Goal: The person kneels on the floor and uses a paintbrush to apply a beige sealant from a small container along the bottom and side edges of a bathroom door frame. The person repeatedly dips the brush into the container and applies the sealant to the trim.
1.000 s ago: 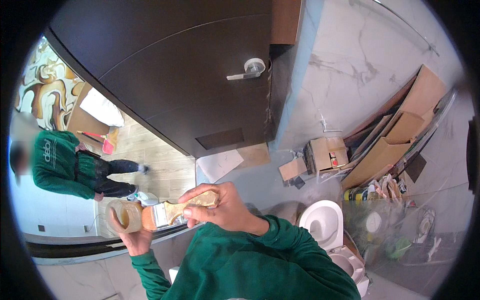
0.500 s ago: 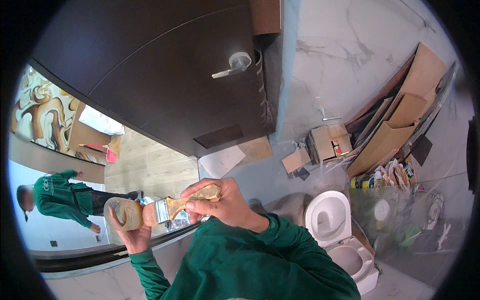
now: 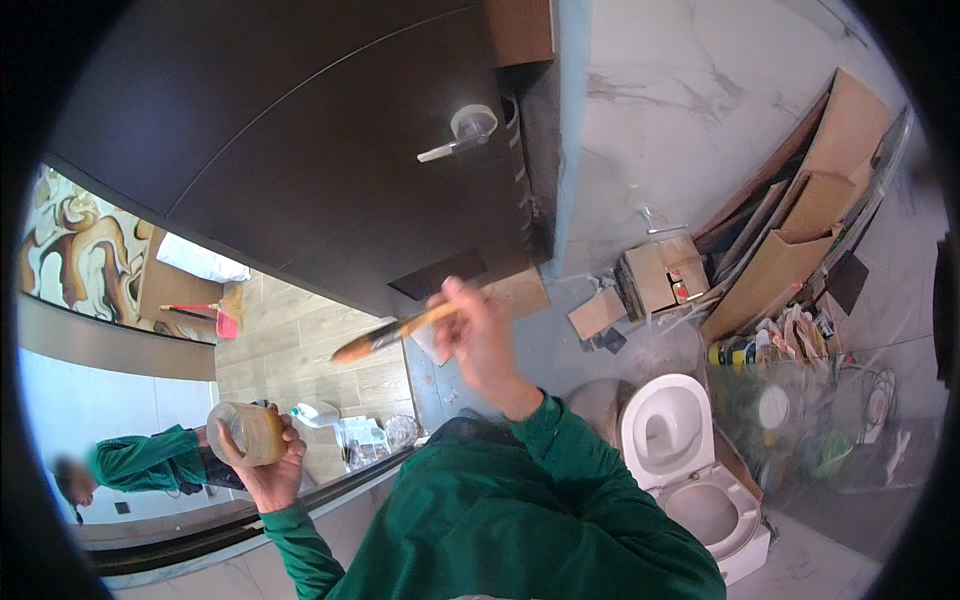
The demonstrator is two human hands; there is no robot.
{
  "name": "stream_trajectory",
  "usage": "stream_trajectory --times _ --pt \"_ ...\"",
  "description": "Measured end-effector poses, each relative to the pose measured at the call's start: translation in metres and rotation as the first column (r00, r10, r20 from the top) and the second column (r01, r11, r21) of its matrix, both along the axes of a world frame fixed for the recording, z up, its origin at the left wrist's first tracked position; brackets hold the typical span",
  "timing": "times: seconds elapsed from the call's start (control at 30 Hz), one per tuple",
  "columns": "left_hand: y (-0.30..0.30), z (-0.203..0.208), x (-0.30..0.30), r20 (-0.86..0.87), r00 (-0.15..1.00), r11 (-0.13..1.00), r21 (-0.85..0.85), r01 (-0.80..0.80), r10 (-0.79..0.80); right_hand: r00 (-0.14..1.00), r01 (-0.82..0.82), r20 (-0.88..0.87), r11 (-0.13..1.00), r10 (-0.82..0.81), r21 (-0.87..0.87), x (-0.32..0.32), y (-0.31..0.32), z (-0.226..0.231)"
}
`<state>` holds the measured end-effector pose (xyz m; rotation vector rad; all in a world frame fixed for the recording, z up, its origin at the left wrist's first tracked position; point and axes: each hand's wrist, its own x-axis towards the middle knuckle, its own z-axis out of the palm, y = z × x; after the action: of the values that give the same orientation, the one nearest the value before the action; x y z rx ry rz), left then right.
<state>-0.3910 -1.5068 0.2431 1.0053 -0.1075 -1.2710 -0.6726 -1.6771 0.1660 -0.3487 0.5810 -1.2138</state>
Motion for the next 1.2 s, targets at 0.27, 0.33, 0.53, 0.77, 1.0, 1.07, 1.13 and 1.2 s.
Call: stream_trajectory --times 0.27,0.33,0.53,0.77,1.0,1.07,1.13,1.2 --pt "-0.008 -0.016 0.025 -0.046 0.998 0.999 -0.012 -0.037 0.036 0.938 0.305 -0.208 0.945 -0.276 0.120 0.014 -0.118 -0.055" --pt "-0.016 -0.020 0.030 -0.014 0.999 0.999 -0.003 -0.045 0.045 0.893 0.309 -0.355 0.950 -0.276 0.038 0.013 -0.144 -0.064" --pt "-0.040 -0.013 0.027 0.020 1.000 1.000 -0.008 -0.019 0.019 0.613 0.208 -0.660 0.895 -0.434 -0.395 0.008 -0.231 -0.078" --pt "-0.063 0.000 -0.025 0.079 0.988 0.991 -0.025 -0.129 0.131 0.282 -0.340 -0.942 0.899 -0.181 -0.275 -0.001 -0.298 -0.066" --pt "-0.095 0.005 -0.087 0.066 0.985 0.987 -0.006 -0.158 0.158 0.382 -0.363 -0.900 0.861 -0.211 -0.356 -0.001 -0.306 -0.074" --pt "-0.102 0.006 -0.097 0.063 0.988 0.990 -0.013 -0.144 0.144 0.410 -0.373 -0.887 0.847 -0.215 -0.378 -0.004 -0.302 -0.074" --pt "-0.106 0.007 -0.105 0.041 0.990 0.990 -0.019 -0.136 0.137 0.436 -0.382 -0.877 0.841 -0.201 -0.382 -0.008 -0.296 -0.072" --pt "-0.107 0.009 -0.111 0.033 0.990 0.990 -0.020 -0.137 0.137 0.455 -0.390 -0.874 0.843 -0.171 -0.369 -0.013 -0.288 -0.069"
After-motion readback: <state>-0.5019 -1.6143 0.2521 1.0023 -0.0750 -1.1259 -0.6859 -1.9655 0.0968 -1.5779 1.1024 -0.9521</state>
